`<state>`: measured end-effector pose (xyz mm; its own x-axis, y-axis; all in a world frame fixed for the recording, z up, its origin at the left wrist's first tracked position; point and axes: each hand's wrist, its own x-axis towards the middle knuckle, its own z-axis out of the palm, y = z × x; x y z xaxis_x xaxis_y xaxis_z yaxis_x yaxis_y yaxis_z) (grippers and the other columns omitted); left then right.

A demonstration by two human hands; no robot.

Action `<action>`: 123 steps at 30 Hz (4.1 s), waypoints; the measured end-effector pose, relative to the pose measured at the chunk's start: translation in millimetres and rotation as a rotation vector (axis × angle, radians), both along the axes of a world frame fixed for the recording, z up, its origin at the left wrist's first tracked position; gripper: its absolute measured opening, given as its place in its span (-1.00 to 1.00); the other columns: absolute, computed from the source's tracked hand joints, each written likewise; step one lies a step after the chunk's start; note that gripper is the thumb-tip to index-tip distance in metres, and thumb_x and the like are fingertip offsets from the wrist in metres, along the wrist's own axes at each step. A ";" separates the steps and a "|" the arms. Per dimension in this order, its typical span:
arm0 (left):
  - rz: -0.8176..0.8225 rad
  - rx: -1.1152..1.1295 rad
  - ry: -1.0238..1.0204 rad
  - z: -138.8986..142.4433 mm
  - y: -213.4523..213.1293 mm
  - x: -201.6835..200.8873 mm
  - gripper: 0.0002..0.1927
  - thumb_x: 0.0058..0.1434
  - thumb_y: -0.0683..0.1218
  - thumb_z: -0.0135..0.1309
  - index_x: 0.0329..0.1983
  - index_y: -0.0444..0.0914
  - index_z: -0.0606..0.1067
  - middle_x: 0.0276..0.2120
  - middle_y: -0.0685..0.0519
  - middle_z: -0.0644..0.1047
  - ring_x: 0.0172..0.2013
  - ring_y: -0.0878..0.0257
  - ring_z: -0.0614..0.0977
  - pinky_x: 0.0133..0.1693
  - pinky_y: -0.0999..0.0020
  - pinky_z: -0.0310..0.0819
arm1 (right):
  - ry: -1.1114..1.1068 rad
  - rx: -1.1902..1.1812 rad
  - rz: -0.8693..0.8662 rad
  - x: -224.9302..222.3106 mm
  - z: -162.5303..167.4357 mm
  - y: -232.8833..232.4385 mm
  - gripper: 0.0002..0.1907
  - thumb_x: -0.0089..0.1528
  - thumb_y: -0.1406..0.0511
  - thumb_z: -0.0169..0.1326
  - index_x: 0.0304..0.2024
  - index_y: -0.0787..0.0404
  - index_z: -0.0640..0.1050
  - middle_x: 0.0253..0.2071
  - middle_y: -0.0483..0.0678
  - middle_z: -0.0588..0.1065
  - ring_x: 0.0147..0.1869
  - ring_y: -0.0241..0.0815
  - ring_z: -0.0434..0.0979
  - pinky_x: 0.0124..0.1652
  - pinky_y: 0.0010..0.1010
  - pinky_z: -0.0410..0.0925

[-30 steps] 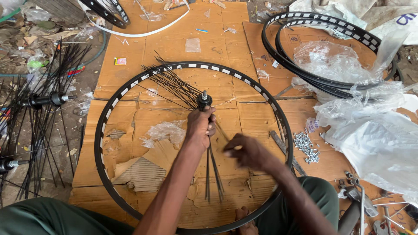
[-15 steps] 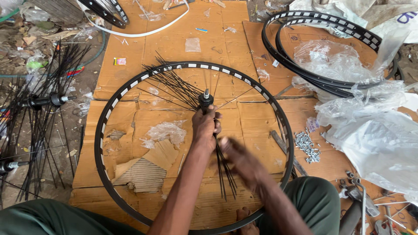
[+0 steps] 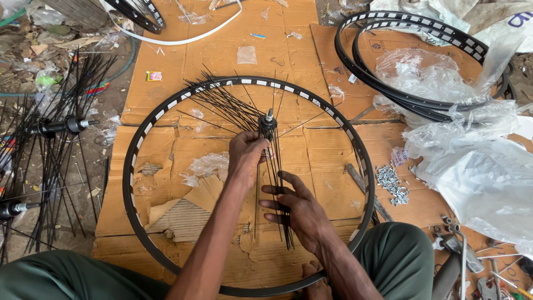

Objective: The person assembles a bicycle wheel by inserting spokes into the hub and rim, then securing them with nipples. The person works on the floor, handling spokes, nipples, and the wheel components by hand.

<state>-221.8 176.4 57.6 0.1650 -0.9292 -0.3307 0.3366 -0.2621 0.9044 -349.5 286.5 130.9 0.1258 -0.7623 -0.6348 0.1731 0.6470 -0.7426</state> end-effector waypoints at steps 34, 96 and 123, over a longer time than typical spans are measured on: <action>-0.295 -0.042 -0.831 1.1 9.0 -5.7 -0.66 0.29 -0.05 0.05 0.04 -0.26 0.30 -0.53 0.02 0.51 -0.63 0.21 0.52 -0.57 0.15 0.40 | -0.029 -0.033 -0.067 -10.4 -7.7 -2.4 -0.45 0.17 0.60 -0.13 0.14 0.03 0.36 0.14 -0.02 0.50 0.14 -0.16 0.52 -0.01 -0.30 0.46; -0.010 0.029 0.940 -2.5 33.8 -56.6 -0.73 0.29 -0.26 -0.11 -0.01 -0.55 0.39 -0.19 -0.30 0.57 -0.15 -0.09 0.71 -0.13 0.25 0.65 | 1.090 -0.838 0.398 -75.6 -26.3 -32.1 -0.70 0.26 0.46 0.03 0.04 0.27 0.57 -0.12 0.12 0.63 -0.15 0.04 0.68 -0.19 -0.18 0.51; -0.376 0.098 0.016 3.0 88.0 -170.0 -0.73 0.38 0.04 -0.03 -0.21 -0.28 0.47 -0.42 0.07 0.46 -0.43 0.32 0.44 -0.36 0.31 0.41 | 0.782 -0.557 0.096 -254.8 -52.1 -38.8 -0.63 0.32 0.36 0.06 0.17 0.34 0.51 0.11 0.18 0.58 0.07 0.00 0.65 0.04 -0.21 0.52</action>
